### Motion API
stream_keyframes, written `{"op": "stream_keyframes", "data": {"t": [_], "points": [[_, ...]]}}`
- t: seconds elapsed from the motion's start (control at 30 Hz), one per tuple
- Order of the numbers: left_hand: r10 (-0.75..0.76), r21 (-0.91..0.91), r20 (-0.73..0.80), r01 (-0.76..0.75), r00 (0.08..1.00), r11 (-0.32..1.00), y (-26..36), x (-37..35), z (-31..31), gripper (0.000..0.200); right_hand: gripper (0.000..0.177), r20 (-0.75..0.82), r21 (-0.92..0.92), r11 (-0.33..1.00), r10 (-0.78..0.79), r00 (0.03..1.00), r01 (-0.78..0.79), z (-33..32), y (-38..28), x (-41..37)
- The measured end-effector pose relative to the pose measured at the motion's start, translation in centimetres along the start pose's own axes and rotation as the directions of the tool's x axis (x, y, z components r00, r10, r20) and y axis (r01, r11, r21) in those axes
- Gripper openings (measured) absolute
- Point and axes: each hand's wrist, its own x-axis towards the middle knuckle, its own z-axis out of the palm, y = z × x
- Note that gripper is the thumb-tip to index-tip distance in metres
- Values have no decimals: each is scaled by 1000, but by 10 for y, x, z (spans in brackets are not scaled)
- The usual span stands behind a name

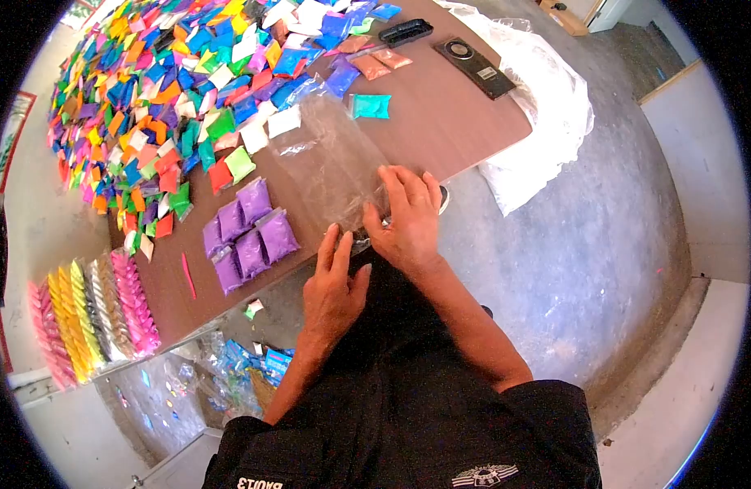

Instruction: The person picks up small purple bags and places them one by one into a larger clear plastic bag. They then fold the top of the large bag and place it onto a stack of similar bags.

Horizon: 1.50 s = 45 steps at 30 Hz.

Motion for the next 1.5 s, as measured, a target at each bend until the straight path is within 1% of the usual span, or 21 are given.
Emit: {"op": "stream_keyframes", "data": {"t": [0.07,0.13,0.17,0.23,0.27,0.3,0.37,0.4,0.43,0.5,0.63,0.7,0.73,0.87,0.93,0.97,1.03,1.17,1.3,1.37,1.5], "points": [[31,37,-15,-31,999,999,3,5,-6,65,66,10,-16,1000,9,1000,-9,0,-3,1],[43,130,50,-50,998,990,8,10,-20,51,70,23,-28,999,20,1000,-20,1,-4,1],[43,134,49,-49,998,990,7,15,-27,51,73,23,-23,1000,19,1000,-19,0,-2,1],[180,255,26,-181,983,950,3,29,-44,34,77,21,-12,1000,20,1000,-20,2,1,1],[208,263,-14,-197,978,944,6,40,-55,25,79,18,3,1000,21,1000,-21,3,4,0],[210,266,-14,-199,978,943,5,51,-65,25,82,14,17,1000,22,1000,-22,3,5,0],[302,362,39,-295,953,884,-1,77,-82,25,83,31,17,999,37,999,-37,0,5,2],[267,324,98,-284,959,903,-5,90,-85,24,83,52,17,998,53,997,-54,-1,4,2],[271,327,101,-289,957,900,-12,102,-85,24,83,47,19,998,57,997,-58,-2,3,2],[374,374,156,-405,914,835,-31,126,-78,29,83,52,39,998,54,997,-56,-2,3,3],[378,394,202,-428,904,813,-67,168,-64,42,81,59,31,997,68,996,-70,-6,1,3],[314,366,183,-361,932,858,-79,181,-69,57,81,77,37,996,80,994,-83,-7,3,3],[293,374,226,-361,929,854,-82,186,-74,65,81,74,34,995,86,994,-89,-7,3,3],[245,415,252,-333,936,847,-78,194,-86,63,82,88,67,993,92,992,-98,-5,5,2],[76,502,308,-230,948,834,-62,196,-89,58,82,88,65,993,92,992,-98,-5,3,4],[79,502,311,-234,947,832,-62,195,-86,58,83,98,66,992,105,990,-112,-7,2,4],[313,471,298,-424,902,773,-59,187,-77,52,83,107,62,989,124,987,-131,-8,2,6],[443,353,265,-514,856,782,-50,185,-54,49,85,116,55,992,109,987,-116,-6,3,4],[399,350,234,-460,887,816,-67,208,-46,48,86,135,46,989,132,982,-140,-7,1,5],[448,407,131,-460,884,789,-82,217,-39,49,86,139,47,989,136,981,-143,-9,0,7],[423,432,148,-443,894,785,-83,226,-36,50,86,141,44,988,142,980,-150,-9,0,7]]}}
